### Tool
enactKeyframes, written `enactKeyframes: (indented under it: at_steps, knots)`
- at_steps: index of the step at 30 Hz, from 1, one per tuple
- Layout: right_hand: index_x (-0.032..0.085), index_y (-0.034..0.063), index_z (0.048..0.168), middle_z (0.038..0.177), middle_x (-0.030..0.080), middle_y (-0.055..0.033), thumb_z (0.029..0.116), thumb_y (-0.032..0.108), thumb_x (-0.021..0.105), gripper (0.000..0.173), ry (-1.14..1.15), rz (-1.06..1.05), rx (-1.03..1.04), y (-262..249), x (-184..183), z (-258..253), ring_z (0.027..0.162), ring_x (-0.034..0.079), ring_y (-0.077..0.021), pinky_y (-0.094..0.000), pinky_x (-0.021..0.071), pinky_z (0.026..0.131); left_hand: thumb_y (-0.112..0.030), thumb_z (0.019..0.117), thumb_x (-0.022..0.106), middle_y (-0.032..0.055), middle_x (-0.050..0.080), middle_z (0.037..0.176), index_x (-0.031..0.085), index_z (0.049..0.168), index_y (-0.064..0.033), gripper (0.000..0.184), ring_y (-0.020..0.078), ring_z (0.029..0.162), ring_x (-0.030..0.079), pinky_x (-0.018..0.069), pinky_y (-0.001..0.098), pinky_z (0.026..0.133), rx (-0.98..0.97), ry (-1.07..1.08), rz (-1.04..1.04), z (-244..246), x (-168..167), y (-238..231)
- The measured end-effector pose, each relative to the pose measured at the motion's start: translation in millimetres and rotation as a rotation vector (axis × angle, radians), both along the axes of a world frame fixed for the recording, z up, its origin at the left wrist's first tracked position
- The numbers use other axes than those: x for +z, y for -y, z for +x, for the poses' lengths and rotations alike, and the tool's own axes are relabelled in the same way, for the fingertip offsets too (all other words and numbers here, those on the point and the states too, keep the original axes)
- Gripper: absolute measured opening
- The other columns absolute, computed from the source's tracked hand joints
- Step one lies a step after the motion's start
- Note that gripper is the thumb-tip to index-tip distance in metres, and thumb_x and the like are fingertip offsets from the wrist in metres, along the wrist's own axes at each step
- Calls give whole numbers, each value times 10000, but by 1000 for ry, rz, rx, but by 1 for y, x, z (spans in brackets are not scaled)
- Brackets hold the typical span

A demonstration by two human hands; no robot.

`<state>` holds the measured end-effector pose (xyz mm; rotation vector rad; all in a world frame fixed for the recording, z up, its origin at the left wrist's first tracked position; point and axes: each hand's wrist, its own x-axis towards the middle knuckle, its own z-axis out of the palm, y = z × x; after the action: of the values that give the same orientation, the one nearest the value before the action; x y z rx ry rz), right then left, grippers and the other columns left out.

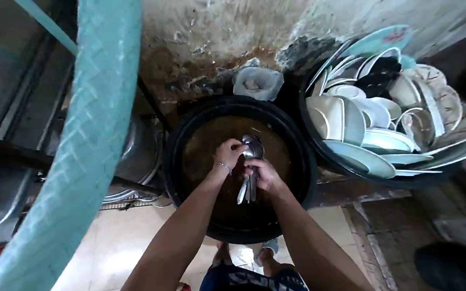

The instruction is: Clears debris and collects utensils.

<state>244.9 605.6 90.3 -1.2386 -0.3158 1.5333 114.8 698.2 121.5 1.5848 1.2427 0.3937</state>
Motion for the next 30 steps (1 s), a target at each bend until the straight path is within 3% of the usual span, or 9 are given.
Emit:
enactKeyframes:
  at_steps: [3, 6, 9, 11, 14, 19, 22, 25, 30]
  knots:
    - [591, 102, 1019, 643, 482, 29, 1068, 288, 515, 207, 13, -209, -116, 9, -21, 18, 493, 492, -107, -318, 541, 530, -446, 1061, 550, 209, 656, 1319, 635, 1348, -56, 491, 374, 1255, 618, 464, 610, 1077, -347, -336, -30, -13, -37, 0]
    - [598, 24, 1134, 735, 588, -45, 1023, 216, 610, 222, 127, -382, -210, 21, -40, 23, 576, 605, -150, -333, 585, 573, -285, 1016, 623, 190, 685, 1269, 726, 1211, -76, 304, 387, 1236, 625, 489, 622, 1040, -658, -632, 18, -20, -58, 13]
    - [623, -23, 1088, 826, 675, -103, 949, 66, 621, 165, 198, -416, -144, 24, -51, 21, 671, 636, -175, -341, 554, 620, -284, 1019, 638, 176, 691, 1258, 733, 1182, -65, 289, 369, 1244, 622, 492, 586, 1058, -707, -708, 36, -33, -34, 20]
    - [576, 19, 987, 745, 615, -75, 967, 61, 542, 58, 66, -316, -180, 27, -50, 23, 596, 609, -171, -355, 578, 602, -267, 1013, 660, 161, 706, 1206, 730, 1177, -64, 270, 344, 1186, 649, 503, 548, 1047, -765, -693, 47, -50, -15, 20]
    - [530, 130, 826, 629, 495, 17, 965, 108, 474, 151, -105, -171, -233, 34, -37, 20, 522, 506, -123, -336, 533, 570, -253, 1002, 679, 175, 707, 1183, 736, 1177, -77, 255, 354, 1126, 676, 536, 571, 993, -817, -774, -25, -72, -1, 28]
    - [626, 92, 989, 534, 406, 52, 1062, 265, 525, 213, -67, -94, -173, 37, -21, 13, 438, 448, -95, -313, 517, 511, -275, 1029, 585, 172, 703, 1194, 717, 1164, -68, 279, 381, 1127, 669, 536, 620, 929, -797, -949, -3, -80, 9, 48]
    - [633, 57, 992, 533, 436, 34, 1051, 233, 561, 199, -13, -132, -210, 45, -8, 6, 444, 484, -112, -345, 556, 539, -160, 1002, 613, 187, 637, 1328, 687, 1257, -63, 283, 396, 1140, 658, 548, 604, 910, -626, -1022, 69, -91, 59, 53]
    - [618, 45, 977, 570, 479, 3, 1035, 160, 572, 137, -19, -107, -273, 49, -5, 1, 474, 522, -136, -366, 572, 558, -152, 1018, 579, 211, 575, 1398, 629, 1331, -74, 326, 423, 1095, 673, 580, 586, 860, -389, -1048, 116, -110, 68, 41]
    - [592, 37, 996, 662, 559, -44, 1019, 97, 591, 65, 26, -88, -287, 46, -9, -11, 541, 572, -163, -368, 577, 591, -277, 1088, 488, 239, 688, 1197, 622, 1305, -81, 322, 439, 1121, 674, 551, 623, 899, -182, -917, 53, -117, 46, 28]
